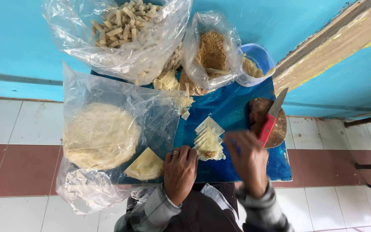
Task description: The person cuts a round sheet of dough into square pieces with a knife on a small blue table, then folds each square by hand, occasionally dipping fingers into a bag of brown sugar filling and pressing the folded pieces closed, stacking the finished folded pastries on the table.
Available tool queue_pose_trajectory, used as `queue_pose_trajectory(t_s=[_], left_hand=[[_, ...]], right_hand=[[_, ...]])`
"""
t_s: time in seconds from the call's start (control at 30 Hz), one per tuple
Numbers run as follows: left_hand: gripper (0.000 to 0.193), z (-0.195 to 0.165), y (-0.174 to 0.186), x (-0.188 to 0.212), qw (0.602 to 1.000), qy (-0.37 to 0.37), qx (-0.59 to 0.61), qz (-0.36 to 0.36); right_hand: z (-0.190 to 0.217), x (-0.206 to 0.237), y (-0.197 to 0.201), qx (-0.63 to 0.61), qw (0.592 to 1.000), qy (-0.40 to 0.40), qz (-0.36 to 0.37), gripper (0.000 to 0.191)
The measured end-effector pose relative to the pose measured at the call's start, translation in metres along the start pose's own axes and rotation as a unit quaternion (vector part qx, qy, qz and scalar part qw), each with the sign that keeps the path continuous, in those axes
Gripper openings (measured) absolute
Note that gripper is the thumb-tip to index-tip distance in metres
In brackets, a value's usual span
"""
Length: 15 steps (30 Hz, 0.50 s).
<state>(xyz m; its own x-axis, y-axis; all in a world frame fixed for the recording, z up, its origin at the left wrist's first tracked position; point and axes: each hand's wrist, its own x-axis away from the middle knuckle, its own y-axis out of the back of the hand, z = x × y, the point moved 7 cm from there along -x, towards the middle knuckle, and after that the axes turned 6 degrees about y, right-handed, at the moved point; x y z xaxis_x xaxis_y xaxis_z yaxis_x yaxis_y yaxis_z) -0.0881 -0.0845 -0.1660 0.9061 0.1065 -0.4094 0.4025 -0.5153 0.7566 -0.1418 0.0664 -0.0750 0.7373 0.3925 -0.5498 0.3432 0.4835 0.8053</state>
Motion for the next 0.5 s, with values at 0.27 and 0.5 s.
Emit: queue_pose_trajectory(t_s=[0.27, 0.5], left_hand=[[0.013, -0.003, -0.006, -0.003, 1.0, 0.01, -0.013, 0.02], [0.017, -0.002, -0.008, -0.003, 1.0, 0.01, 0.007, 0.019]], right_hand=[[-0.02, 0.063, -0.025, 0.017, 0.995, -0.096, 0.012, 0.016], [-0.04, 0.074, -0.045, -0.09, 0.981, -0.162, 0.057, 0.012]])
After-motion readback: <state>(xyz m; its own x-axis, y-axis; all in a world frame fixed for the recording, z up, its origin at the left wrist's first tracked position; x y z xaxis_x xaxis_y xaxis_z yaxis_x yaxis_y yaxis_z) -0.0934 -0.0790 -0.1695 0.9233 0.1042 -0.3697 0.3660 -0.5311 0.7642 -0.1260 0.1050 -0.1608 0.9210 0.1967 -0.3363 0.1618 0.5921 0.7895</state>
